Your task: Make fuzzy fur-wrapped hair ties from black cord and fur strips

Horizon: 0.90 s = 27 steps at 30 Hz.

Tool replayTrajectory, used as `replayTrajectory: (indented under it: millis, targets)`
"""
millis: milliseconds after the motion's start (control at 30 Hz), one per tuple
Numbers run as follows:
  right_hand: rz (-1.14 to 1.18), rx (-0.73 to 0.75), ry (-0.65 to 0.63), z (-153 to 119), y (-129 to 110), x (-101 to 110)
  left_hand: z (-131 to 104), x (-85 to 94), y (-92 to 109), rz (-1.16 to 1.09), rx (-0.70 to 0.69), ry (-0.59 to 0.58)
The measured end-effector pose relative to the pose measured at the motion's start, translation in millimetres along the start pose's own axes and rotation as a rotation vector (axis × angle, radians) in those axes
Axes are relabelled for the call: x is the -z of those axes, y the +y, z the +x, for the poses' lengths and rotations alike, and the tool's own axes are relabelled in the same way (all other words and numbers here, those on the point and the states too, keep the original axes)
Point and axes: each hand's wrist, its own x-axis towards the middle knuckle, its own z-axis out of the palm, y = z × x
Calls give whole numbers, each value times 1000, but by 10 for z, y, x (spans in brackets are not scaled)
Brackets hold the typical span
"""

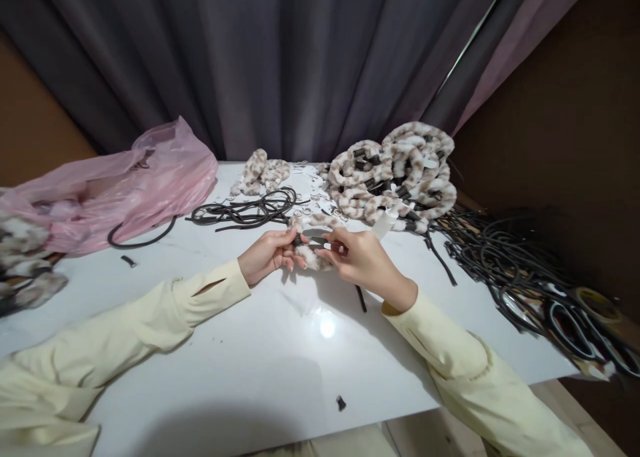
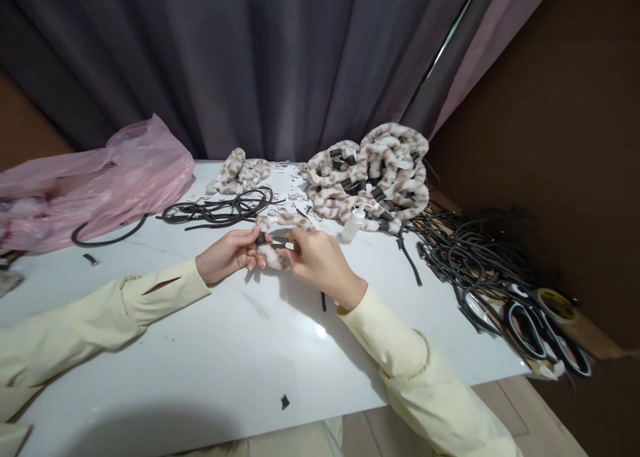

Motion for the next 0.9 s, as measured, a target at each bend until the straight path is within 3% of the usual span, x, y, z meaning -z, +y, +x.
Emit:
replayTrajectory:
  millis: [233,700,900]
  targets:
    - [-9,-3,-23,1,-18,-17,-10,10,-16,24,-14,-13]
    - [-83,-11,1,17,-87,-132,-19,-103,-71,19,-83,98]
    - [13,-71,14,35,-73,-32,-36,-121,-54,12,-79,85]
